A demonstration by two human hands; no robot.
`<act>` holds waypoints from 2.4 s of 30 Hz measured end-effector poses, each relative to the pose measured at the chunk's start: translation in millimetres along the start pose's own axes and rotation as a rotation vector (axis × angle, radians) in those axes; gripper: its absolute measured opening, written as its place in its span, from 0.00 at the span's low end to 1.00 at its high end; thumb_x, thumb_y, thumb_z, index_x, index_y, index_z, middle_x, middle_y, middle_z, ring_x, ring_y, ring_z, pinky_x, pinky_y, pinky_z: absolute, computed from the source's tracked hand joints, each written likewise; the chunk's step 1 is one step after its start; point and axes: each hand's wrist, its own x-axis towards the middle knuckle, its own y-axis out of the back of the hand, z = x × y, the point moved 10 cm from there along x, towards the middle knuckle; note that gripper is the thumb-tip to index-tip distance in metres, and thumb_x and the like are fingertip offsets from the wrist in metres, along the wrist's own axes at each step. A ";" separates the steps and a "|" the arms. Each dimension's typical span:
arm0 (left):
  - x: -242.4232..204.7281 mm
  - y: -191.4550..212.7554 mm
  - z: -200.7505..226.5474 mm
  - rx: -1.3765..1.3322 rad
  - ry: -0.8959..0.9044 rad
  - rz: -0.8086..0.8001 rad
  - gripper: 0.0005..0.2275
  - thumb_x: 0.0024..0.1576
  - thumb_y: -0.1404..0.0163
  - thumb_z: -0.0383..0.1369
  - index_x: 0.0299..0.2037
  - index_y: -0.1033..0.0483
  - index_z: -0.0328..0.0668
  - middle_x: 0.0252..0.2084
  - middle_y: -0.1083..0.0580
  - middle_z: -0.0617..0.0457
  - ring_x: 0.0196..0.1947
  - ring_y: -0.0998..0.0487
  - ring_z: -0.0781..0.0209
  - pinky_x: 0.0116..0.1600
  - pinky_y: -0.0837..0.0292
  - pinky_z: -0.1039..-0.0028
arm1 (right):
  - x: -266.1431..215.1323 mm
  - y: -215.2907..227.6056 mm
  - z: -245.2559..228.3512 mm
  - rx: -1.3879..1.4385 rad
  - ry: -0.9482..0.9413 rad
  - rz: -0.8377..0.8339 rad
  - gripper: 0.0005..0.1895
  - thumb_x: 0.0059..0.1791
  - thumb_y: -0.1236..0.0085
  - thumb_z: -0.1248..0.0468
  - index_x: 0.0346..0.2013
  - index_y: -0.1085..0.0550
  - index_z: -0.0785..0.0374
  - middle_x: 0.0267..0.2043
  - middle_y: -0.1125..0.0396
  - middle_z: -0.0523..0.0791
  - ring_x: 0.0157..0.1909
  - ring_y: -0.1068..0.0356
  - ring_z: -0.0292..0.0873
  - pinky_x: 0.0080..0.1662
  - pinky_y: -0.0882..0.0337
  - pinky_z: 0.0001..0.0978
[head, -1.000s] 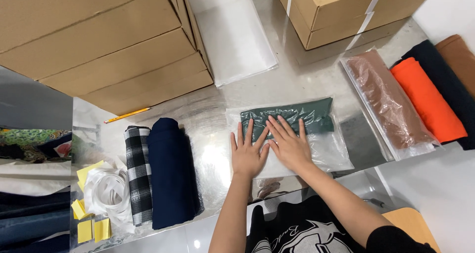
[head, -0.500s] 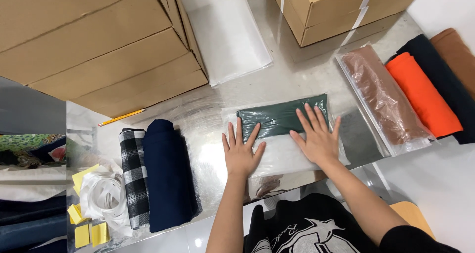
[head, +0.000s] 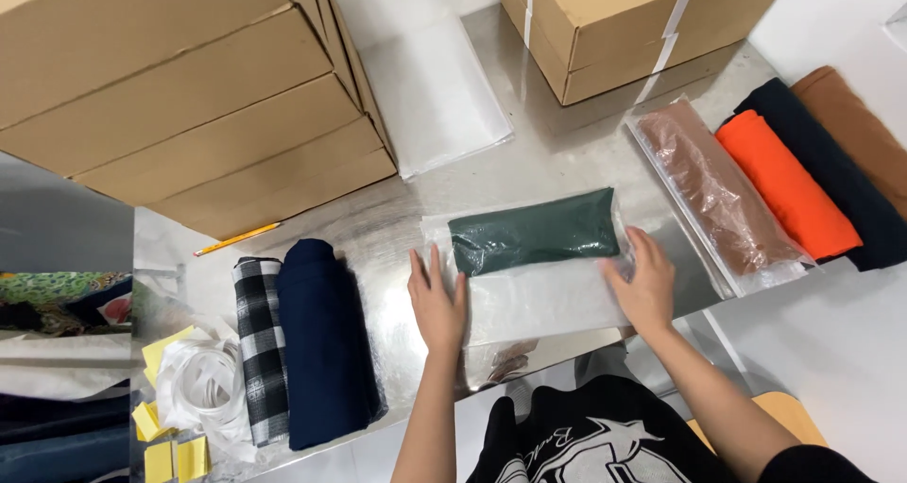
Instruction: The person wraps folded clothes in clear plastic bags on a table. They first wrap a brown folded item, then a green folded item, smoothing the plastic and folding the edges to secure the contents.
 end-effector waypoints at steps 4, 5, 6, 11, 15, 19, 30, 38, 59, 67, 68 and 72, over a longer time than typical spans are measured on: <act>-7.8 11.0 -28.9 -0.218 0.071 0.124 0.29 0.60 0.42 0.30 0.74 0.33 0.52 0.76 0.42 0.42 0.73 0.34 0.41 0.74 0.34 0.56 | -26.7 -2.8 52.4 0.019 -0.099 0.071 0.26 0.49 0.28 0.58 0.60 0.22 0.60 0.59 0.29 0.49 0.58 0.29 0.54 0.58 0.30 0.48; -11.3 11.7 -39.6 -0.277 0.136 0.133 0.27 0.60 0.43 0.29 0.73 0.32 0.49 0.68 0.34 0.42 0.62 0.26 0.46 0.67 0.28 0.58 | -30.9 0.4 56.9 0.067 -0.163 0.050 0.23 0.50 0.28 0.61 0.59 0.21 0.61 0.52 0.26 0.48 0.50 0.26 0.53 0.54 0.28 0.46; -15.4 11.8 -50.4 -0.335 0.200 0.143 0.26 0.61 0.43 0.27 0.71 0.30 0.46 0.60 0.26 0.43 0.51 0.19 0.51 0.59 0.22 0.59 | -35.7 3.2 61.4 0.115 -0.227 0.029 0.21 0.51 0.28 0.63 0.58 0.20 0.62 0.45 0.22 0.48 0.42 0.24 0.52 0.49 0.27 0.44; 14.0 -13.5 -88.1 -0.320 0.342 0.014 0.20 0.60 0.42 0.34 0.64 0.22 0.48 0.50 0.16 0.51 0.48 0.16 0.54 0.53 0.19 0.64 | -36.8 -21.4 123.3 0.118 -0.489 -0.146 0.14 0.49 0.28 0.48 0.49 0.17 0.40 0.36 0.22 0.33 0.40 0.22 0.40 0.46 0.28 0.34; 41.9 -42.3 -116.6 -0.115 0.423 -0.088 0.13 0.57 0.39 0.45 0.51 0.14 0.63 0.41 0.16 0.65 0.45 0.14 0.63 0.50 0.18 0.66 | -28.0 -22.9 120.6 0.041 -0.464 -0.207 0.10 0.49 0.29 0.45 0.40 0.15 0.41 0.32 0.22 0.36 0.40 0.20 0.43 0.43 0.27 0.30; 49.9 -12.7 -76.4 -0.080 0.351 -0.048 0.07 0.59 0.41 0.37 0.45 0.13 0.55 0.41 0.18 0.55 0.47 0.15 0.50 0.53 0.20 0.59 | -25.7 -13.4 112.1 0.128 -0.515 -0.272 0.14 0.51 0.32 0.49 0.44 0.14 0.52 0.37 0.20 0.44 0.44 0.20 0.52 0.47 0.27 0.38; 47.5 13.6 -31.7 -0.026 0.342 -0.049 0.03 0.63 0.43 0.36 0.43 0.17 0.56 0.47 0.18 0.54 0.53 0.17 0.48 0.58 0.21 0.59 | -29.9 -27.9 126.4 0.063 -0.443 -0.276 0.10 0.49 0.31 0.54 0.40 0.15 0.54 0.35 0.20 0.42 0.40 0.20 0.45 0.45 0.27 0.32; 41.4 -16.6 -63.6 -0.040 0.386 -0.231 0.21 0.57 0.38 0.34 0.62 0.24 0.44 0.55 0.21 0.40 0.58 0.19 0.37 0.59 0.22 0.49 | -18.7 -13.7 115.3 0.085 -0.383 -0.201 0.25 0.43 0.25 0.59 0.54 0.18 0.60 0.43 0.21 0.46 0.44 0.20 0.49 0.52 0.27 0.39; -13.1 -15.9 -69.9 -0.807 0.804 -0.376 0.18 0.65 0.48 0.29 0.61 0.28 0.20 0.51 0.24 0.37 0.40 0.12 0.51 0.41 0.13 0.74 | -18.6 -73.0 149.6 0.743 -0.906 -0.631 0.23 0.54 0.35 0.61 0.60 0.27 0.72 0.34 0.34 0.45 0.22 0.35 0.34 0.21 0.41 0.16; -14.7 -29.2 -88.8 -1.109 0.908 -0.271 0.08 0.61 0.39 0.28 0.46 0.23 0.37 0.35 0.18 0.40 0.37 0.13 0.55 0.43 0.13 0.72 | -25.5 -16.2 91.6 0.925 -1.023 -0.639 0.11 0.55 0.39 0.66 0.48 0.26 0.70 0.49 0.23 0.64 0.51 0.21 0.57 0.43 0.23 0.32; -11.4 -23.6 -81.6 -1.103 0.864 -0.288 0.09 0.62 0.40 0.29 0.49 0.23 0.37 0.37 0.18 0.40 0.38 0.14 0.56 0.44 0.14 0.73 | -23.4 -9.4 81.6 0.966 -1.020 -0.637 0.10 0.55 0.42 0.67 0.48 0.30 0.70 0.52 0.25 0.64 0.54 0.22 0.63 0.48 0.24 0.35; 9.6 -13.2 -49.1 -1.173 0.738 -0.366 0.06 0.64 0.42 0.30 0.39 0.27 0.47 0.47 0.21 0.51 0.48 0.12 0.45 0.40 0.15 0.75 | -3.8 33.2 22.4 0.996 -1.003 -0.647 0.17 0.62 0.58 0.69 0.60 0.34 0.81 0.65 0.33 0.68 0.63 0.30 0.64 0.64 0.30 0.45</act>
